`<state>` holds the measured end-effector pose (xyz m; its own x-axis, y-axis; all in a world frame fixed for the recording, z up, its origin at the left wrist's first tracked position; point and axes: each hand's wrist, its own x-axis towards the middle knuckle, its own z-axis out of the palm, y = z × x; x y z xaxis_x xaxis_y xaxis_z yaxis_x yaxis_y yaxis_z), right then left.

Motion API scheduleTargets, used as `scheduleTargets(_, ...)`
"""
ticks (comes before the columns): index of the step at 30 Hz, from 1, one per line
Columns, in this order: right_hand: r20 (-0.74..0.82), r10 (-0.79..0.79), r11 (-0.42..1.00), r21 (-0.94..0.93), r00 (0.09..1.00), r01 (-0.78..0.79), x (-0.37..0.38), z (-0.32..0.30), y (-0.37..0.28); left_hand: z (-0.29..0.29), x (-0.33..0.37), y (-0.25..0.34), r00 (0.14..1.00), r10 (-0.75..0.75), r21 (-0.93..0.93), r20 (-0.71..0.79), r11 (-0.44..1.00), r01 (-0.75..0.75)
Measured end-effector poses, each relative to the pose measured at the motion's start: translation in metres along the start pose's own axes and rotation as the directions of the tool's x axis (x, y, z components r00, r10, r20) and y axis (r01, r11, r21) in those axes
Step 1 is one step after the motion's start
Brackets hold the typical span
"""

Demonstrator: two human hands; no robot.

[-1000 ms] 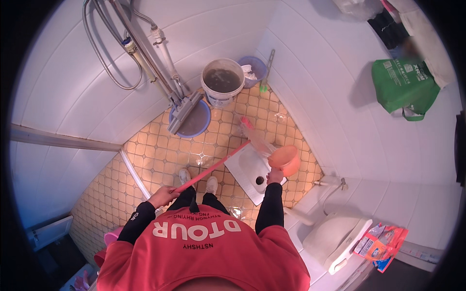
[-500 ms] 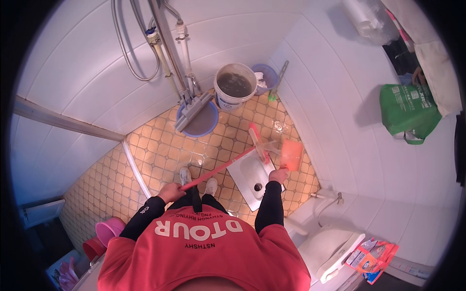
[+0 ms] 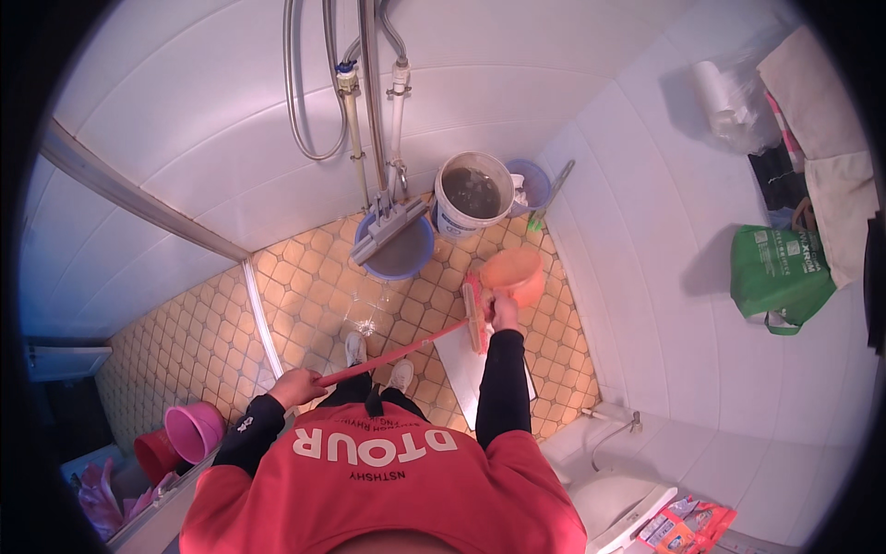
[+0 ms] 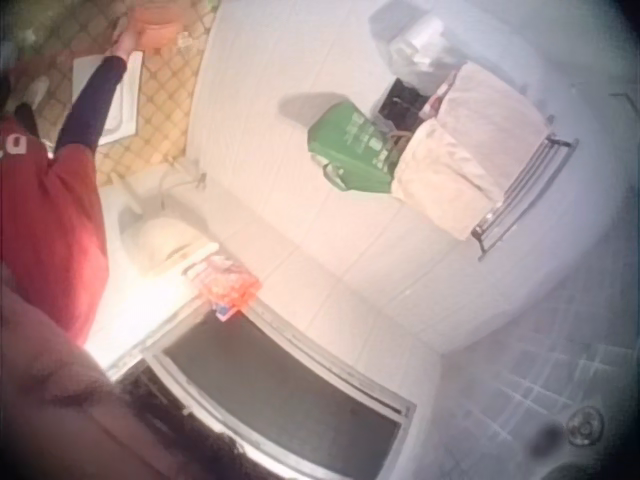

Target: The person mops the floor in a bathroom and a small adjacent room using a pink squeegee-style mop. They move the mop back and forth across the tiled surfaces, occasionally dipping it into a bucket of water to wet it. The person also briefly moves a small wooden stool to clean underneath it.

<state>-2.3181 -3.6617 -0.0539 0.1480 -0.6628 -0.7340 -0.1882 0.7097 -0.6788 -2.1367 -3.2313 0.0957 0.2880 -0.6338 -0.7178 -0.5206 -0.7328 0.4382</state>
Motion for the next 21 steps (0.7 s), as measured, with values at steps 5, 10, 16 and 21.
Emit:
scheduleTargets(5,0.302,-0.295,0.944,0.237,0.907,0.228,0.003,0.065,-0.091,0.001,0.003,0.001,1.000,0.020,0.035,0.021,0.999,-0.021)
scheduleTargets(10,0.088,-0.646,0.705,-0.313,0.758,0.637,-0.018,0.098,-0.122,-0.013,0.009,-0.007,0.996,0.052,-0.008,0.073,0.999,-0.052)
scheduleTargets(16,0.613,-0.180,-0.271,-0.783,0.769,0.560,-0.097,0.098,0.043,-0.044,0.009,0.000,0.994,0.017,-0.205,0.105,0.979,0.005)
scheduleTargets(21,0.412,0.391,0.920,-0.181,0.823,-0.347,-0.182,0.130,0.151,-0.048,0.035,0.015,0.985,0.104,-0.296,0.141,0.953,-0.058)
